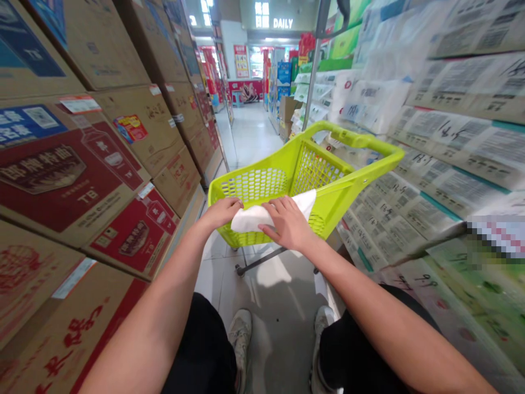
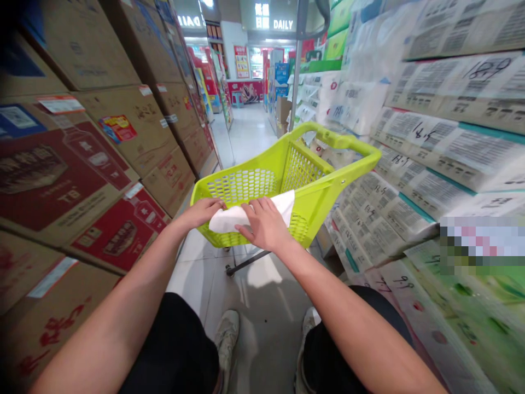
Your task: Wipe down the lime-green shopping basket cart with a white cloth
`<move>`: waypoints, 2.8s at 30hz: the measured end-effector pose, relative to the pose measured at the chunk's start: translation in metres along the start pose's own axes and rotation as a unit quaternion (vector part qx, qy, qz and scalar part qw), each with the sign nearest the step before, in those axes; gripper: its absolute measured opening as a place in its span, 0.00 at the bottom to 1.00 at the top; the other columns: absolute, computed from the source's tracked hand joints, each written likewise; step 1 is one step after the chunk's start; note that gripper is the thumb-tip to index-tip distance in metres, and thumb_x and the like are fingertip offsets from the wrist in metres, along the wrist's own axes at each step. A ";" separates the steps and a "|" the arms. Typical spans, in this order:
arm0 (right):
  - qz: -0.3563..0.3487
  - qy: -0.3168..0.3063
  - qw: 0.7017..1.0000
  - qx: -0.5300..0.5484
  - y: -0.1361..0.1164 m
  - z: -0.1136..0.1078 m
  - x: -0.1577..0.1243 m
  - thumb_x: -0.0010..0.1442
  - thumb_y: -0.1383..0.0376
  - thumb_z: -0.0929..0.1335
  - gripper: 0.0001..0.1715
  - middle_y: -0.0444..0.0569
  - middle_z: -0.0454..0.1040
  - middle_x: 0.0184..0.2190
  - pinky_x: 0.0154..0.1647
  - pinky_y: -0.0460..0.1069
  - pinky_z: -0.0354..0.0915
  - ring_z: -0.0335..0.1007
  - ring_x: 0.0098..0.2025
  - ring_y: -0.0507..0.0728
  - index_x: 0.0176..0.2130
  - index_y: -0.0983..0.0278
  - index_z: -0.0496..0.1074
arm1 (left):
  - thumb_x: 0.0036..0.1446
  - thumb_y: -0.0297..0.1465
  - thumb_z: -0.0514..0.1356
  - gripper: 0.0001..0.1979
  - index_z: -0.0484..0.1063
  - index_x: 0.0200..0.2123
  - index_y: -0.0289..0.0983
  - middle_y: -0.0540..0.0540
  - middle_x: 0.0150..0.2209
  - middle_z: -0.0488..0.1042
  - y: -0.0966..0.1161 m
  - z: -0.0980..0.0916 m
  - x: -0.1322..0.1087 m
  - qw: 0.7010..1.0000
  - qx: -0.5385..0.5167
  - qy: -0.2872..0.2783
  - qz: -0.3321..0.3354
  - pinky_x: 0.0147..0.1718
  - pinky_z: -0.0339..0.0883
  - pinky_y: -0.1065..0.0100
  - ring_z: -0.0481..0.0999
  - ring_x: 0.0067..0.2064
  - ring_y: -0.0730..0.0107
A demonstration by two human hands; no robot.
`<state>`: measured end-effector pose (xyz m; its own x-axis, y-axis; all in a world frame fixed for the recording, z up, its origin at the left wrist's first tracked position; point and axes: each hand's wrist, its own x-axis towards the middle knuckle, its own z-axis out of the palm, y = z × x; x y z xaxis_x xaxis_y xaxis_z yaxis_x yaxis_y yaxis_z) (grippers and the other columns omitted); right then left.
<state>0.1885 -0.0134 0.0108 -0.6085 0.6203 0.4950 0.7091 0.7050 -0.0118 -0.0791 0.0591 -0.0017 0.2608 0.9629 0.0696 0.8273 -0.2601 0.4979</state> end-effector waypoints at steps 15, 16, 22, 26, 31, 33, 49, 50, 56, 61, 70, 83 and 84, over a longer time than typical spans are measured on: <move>0.024 0.029 0.998 -0.047 0.016 -0.002 -0.008 0.72 0.46 0.61 0.33 0.60 0.74 0.52 0.62 0.62 0.56 0.62 0.54 0.67 0.60 0.66 0.73 | 0.63 0.45 0.46 0.24 0.79 0.38 0.39 0.43 0.44 0.83 0.020 0.006 -0.006 0.999 -0.032 -0.023 0.036 0.48 0.71 0.59 0.80 0.47 0.54; -0.006 0.015 0.999 -0.027 0.007 0.001 -0.006 0.72 0.45 0.61 0.35 0.60 0.74 0.53 0.62 0.61 0.56 0.63 0.54 0.67 0.63 0.67 0.71 | 0.63 0.45 0.46 0.25 0.79 0.38 0.39 0.43 0.44 0.83 0.020 0.005 -0.006 0.999 -0.035 -0.024 0.033 0.47 0.71 0.59 0.80 0.47 0.54; 0.133 0.018 0.986 -0.096 0.065 -0.028 -0.006 0.75 0.52 0.57 0.29 0.57 0.77 0.39 0.56 0.61 0.57 0.64 0.46 0.66 0.43 0.64 0.80 | 0.63 0.44 0.46 0.25 0.79 0.40 0.38 0.41 0.47 0.83 0.017 0.000 -0.006 0.999 -0.005 -0.031 0.010 0.53 0.70 0.57 0.80 0.51 0.52; 0.214 0.073 0.961 -0.160 0.096 -0.038 -0.014 0.73 0.54 0.58 0.27 0.58 0.76 0.39 0.60 0.64 0.54 0.63 0.48 0.68 0.40 0.64 0.81 | 0.63 0.42 0.44 0.25 0.79 0.40 0.38 0.41 0.47 0.82 0.019 0.004 -0.006 0.999 0.001 -0.034 0.026 0.52 0.69 0.57 0.79 0.52 0.52; 0.081 0.025 0.992 -0.089 0.044 -0.016 -0.011 0.73 0.50 0.61 0.26 0.58 0.78 0.44 0.59 0.63 0.56 0.64 0.50 0.68 0.50 0.63 0.79 | 0.64 0.43 0.44 0.26 0.79 0.40 0.38 0.41 0.47 0.83 0.021 0.006 -0.006 0.999 -0.009 -0.032 0.042 0.52 0.69 0.57 0.79 0.52 0.52; 0.023 0.009 0.999 -0.035 0.035 -0.010 -0.009 0.73 0.50 0.62 0.27 0.57 0.79 0.47 0.59 0.62 0.57 0.66 0.50 0.67 0.56 0.64 0.77 | 0.65 0.45 0.45 0.26 0.79 0.40 0.37 0.41 0.46 0.83 0.021 0.004 -0.007 0.998 -0.013 -0.027 0.048 0.52 0.69 0.57 0.79 0.51 0.52; 0.007 0.101 0.993 0.055 0.059 -0.045 -0.018 0.71 0.59 0.63 0.24 0.55 0.75 0.62 0.67 0.64 0.59 0.65 0.65 0.66 0.61 0.63 0.73 | 0.71 0.50 0.46 0.28 0.77 0.39 0.37 0.43 0.41 0.82 0.039 0.004 -0.012 0.986 -0.048 0.034 0.153 0.46 0.69 0.60 0.78 0.43 0.58; 0.018 0.076 0.996 0.032 0.054 -0.040 -0.016 0.72 0.57 0.62 0.24 0.56 0.76 0.61 0.66 0.63 0.58 0.66 0.64 0.66 0.61 0.63 0.74 | 0.70 0.50 0.46 0.28 0.77 0.37 0.37 0.43 0.39 0.82 0.041 0.004 -0.012 0.987 -0.046 0.008 0.152 0.45 0.69 0.60 0.78 0.42 0.58; 0.167 -0.007 0.979 -0.119 0.074 -0.032 -0.012 0.77 0.54 0.53 0.32 0.57 0.81 0.40 0.55 0.61 0.57 0.69 0.48 0.65 0.42 0.63 0.80 | 0.67 0.52 0.45 0.28 0.69 0.26 0.39 0.45 0.32 0.78 0.047 0.008 -0.007 0.985 -0.071 -0.104 0.121 0.38 0.68 0.61 0.75 0.34 0.61; 0.206 0.019 0.965 -0.159 0.081 -0.041 -0.021 0.75 0.46 0.55 0.35 0.60 0.79 0.41 0.56 0.61 0.53 0.64 0.49 0.67 0.41 0.64 0.81 | 0.67 0.52 0.43 0.28 0.61 0.23 0.40 0.46 0.27 0.72 0.061 0.017 -0.009 0.987 -0.036 -0.100 0.124 0.34 0.65 0.61 0.71 0.31 0.62; 0.103 0.027 0.991 -0.083 0.072 -0.036 -0.033 0.76 0.50 0.56 0.29 0.55 0.76 0.40 0.56 0.60 0.57 0.65 0.47 0.65 0.45 0.62 0.78 | 0.68 0.54 0.40 0.31 0.65 0.23 0.41 0.45 0.27 0.75 0.068 0.012 -0.022 0.986 0.013 -0.113 0.119 0.36 0.67 0.60 0.73 0.32 0.61; 0.043 0.008 0.998 -0.034 0.048 -0.025 -0.033 0.73 0.48 0.60 0.28 0.56 0.76 0.47 0.61 0.62 0.57 0.64 0.51 0.66 0.55 0.62 0.75 | 0.68 0.50 0.41 0.29 0.70 0.28 0.40 0.43 0.37 0.80 0.058 0.018 -0.015 0.985 -0.055 -0.130 0.098 0.44 0.71 0.59 0.78 0.41 0.57; 0.083 0.025 0.995 -0.053 0.059 -0.028 -0.034 0.74 0.49 0.59 0.26 0.57 0.76 0.44 0.61 0.63 0.57 0.64 0.50 0.66 0.51 0.63 0.77 | 0.67 0.50 0.41 0.28 0.68 0.27 0.40 0.42 0.35 0.79 0.056 0.019 -0.015 0.987 -0.044 -0.120 0.093 0.43 0.71 0.59 0.77 0.40 0.57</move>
<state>0.2614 -0.0023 0.0176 -0.4631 0.7059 0.5360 0.8336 0.5524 -0.0071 -0.0270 0.0287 0.0093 0.5236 0.8512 -0.0355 0.7103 -0.4131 0.5699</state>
